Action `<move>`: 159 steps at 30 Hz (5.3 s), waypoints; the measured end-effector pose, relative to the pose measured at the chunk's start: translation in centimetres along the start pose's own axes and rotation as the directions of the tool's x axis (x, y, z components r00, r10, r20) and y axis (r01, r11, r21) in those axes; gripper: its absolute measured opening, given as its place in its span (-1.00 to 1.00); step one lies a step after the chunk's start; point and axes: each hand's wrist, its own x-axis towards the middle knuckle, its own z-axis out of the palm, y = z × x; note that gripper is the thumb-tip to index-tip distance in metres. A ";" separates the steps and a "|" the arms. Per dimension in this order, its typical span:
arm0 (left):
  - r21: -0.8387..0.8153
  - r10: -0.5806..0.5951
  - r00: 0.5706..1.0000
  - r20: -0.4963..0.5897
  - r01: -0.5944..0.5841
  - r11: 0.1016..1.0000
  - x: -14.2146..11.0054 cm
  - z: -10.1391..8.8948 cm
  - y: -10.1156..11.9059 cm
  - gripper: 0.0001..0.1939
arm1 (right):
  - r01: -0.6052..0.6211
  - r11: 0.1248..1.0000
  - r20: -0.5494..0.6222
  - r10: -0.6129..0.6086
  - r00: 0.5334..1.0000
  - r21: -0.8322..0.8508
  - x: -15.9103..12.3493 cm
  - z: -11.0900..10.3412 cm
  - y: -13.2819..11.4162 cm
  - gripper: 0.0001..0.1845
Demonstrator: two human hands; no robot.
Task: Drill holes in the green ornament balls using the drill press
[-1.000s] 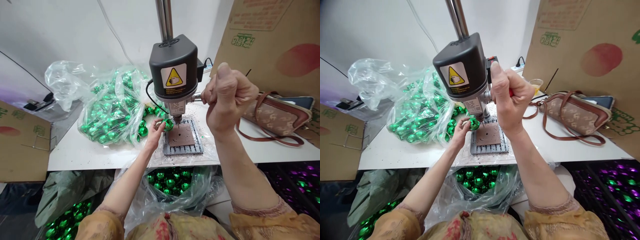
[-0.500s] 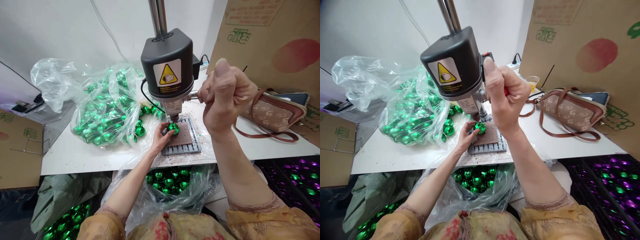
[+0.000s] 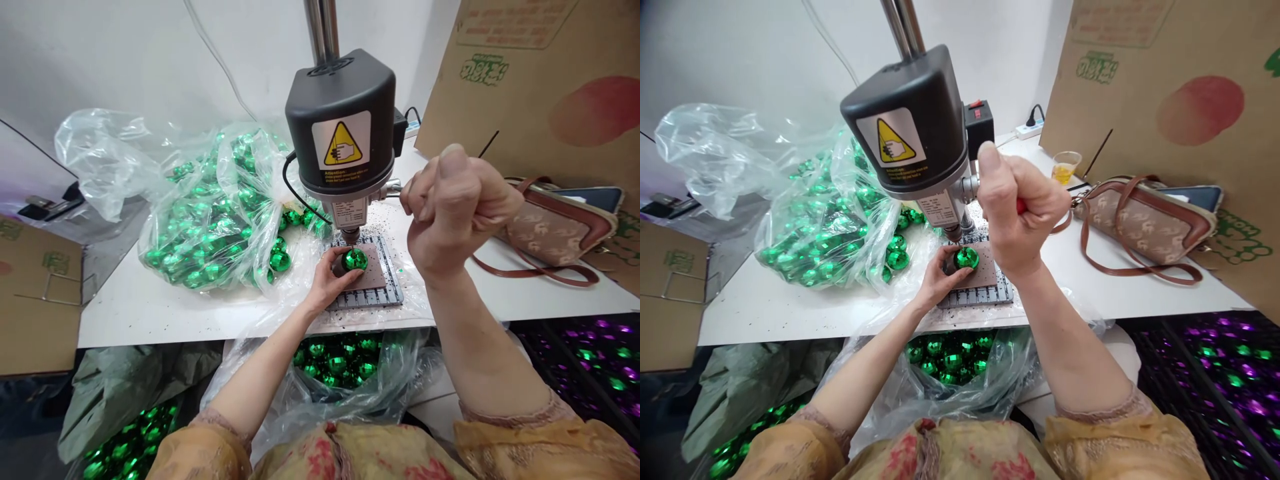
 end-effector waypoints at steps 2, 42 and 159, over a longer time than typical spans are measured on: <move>0.001 0.001 1.000 0.005 -0.001 1.000 0.0 0.0 -0.1 -0.48 | 0.002 1.000 0.010 -0.002 1.000 -0.006 -0.4 -0.2 0.1 -0.36; 0.284 0.297 0.930 0.215 -0.351 0.893 -9.3 -2.5 3.6 -0.61 | -0.012 0.995 0.044 0.008 0.999 0.096 2.6 1.2 0.6 -0.36; 0.646 -0.139 0.699 0.702 -0.543 0.536 -18.9 -3.9 -1.0 -0.44 | 0.076 0.994 -0.056 -0.072 0.996 0.077 2.0 1.6 0.7 -0.43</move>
